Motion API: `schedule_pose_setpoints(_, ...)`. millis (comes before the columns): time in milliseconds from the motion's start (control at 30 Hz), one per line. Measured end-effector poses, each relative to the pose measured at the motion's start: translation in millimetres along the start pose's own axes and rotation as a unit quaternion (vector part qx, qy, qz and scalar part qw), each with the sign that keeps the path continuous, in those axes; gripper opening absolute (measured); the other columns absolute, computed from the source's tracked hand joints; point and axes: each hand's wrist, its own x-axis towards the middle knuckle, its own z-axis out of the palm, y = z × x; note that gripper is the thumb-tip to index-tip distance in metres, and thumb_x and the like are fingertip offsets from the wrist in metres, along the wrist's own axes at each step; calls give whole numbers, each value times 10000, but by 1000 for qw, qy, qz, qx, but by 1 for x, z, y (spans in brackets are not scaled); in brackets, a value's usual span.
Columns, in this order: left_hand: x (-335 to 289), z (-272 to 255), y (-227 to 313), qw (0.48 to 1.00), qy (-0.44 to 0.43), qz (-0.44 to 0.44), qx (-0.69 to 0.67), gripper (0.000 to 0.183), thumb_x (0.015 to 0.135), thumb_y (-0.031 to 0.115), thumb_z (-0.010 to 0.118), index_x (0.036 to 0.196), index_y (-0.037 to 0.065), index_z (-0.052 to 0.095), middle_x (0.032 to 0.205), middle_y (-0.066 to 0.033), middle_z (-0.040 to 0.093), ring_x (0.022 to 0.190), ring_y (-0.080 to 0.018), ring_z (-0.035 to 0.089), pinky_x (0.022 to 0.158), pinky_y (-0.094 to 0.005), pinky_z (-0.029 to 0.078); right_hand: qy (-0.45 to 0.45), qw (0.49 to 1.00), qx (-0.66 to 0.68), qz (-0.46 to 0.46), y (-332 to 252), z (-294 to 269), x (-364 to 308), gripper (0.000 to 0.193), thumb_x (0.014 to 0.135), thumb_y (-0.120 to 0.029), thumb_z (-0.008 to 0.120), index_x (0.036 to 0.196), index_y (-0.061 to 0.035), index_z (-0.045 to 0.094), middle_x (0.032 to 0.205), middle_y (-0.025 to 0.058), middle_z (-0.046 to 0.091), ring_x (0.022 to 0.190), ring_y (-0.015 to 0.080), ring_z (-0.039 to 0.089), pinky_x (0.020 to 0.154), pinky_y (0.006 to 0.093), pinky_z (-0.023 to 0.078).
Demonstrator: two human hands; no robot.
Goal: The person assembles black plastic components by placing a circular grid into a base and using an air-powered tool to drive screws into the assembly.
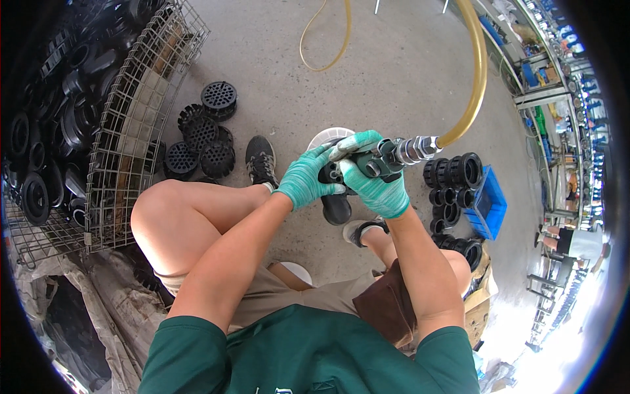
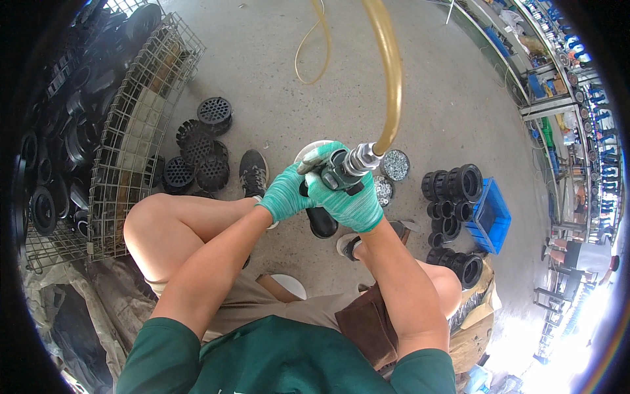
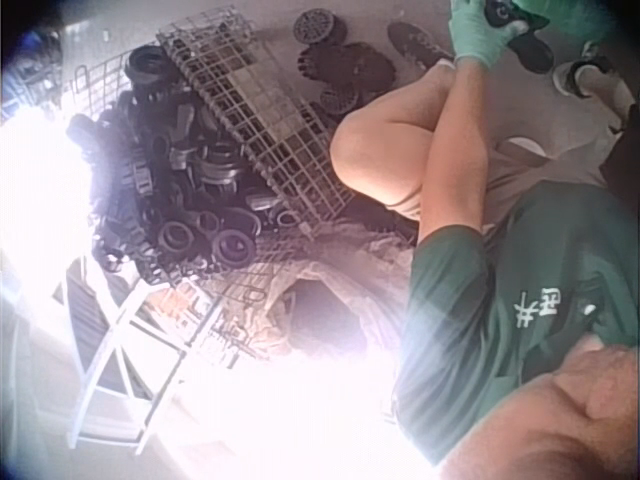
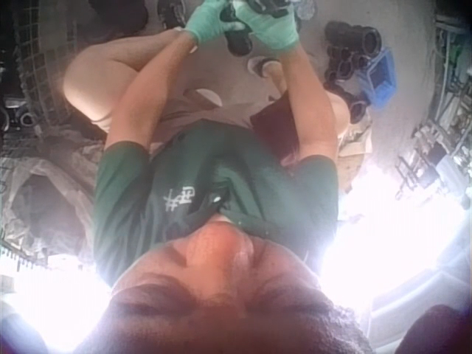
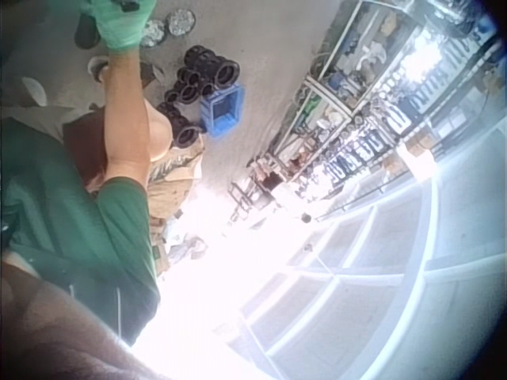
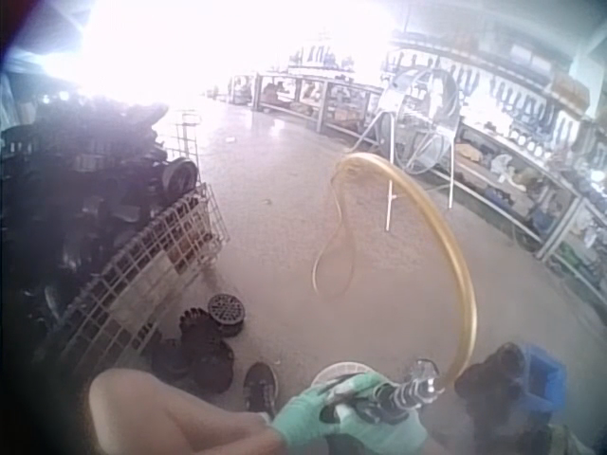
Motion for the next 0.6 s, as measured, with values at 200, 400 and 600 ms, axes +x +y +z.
schedule_pose_setpoints(200,-4,-3,4,996,-23,-41,70,858,773,377,815,1516,145,452,1527,-155,475,1378,-383,472,1146,-452,413,35,999,1,20,-12,4,3,304,819,101,644,1085,-43,613,1028,108,712,957,182,690,885,357,581)
schedule_pose_setpoints(400,-7,4,7,994,40,36,97,772,851,277,715,1539,127,400,1509,-242,456,1311,-463,503,1107,-486,433,100,994,1,-35,-35,-26,14,347,875,-23,717,1197,-56,593,1085,138,689,924,204,698,843,362,590)
schedule_pose_setpoints(600,-15,15,5,989,87,53,107,706,833,203,699,1489,111,456,1488,-245,469,1299,-461,514,1101,-506,436,172,982,-20,-77,-41,-44,31,364,879,-4,687,1227,-45,589,1097,140,683,920,220,694,847,382,593)
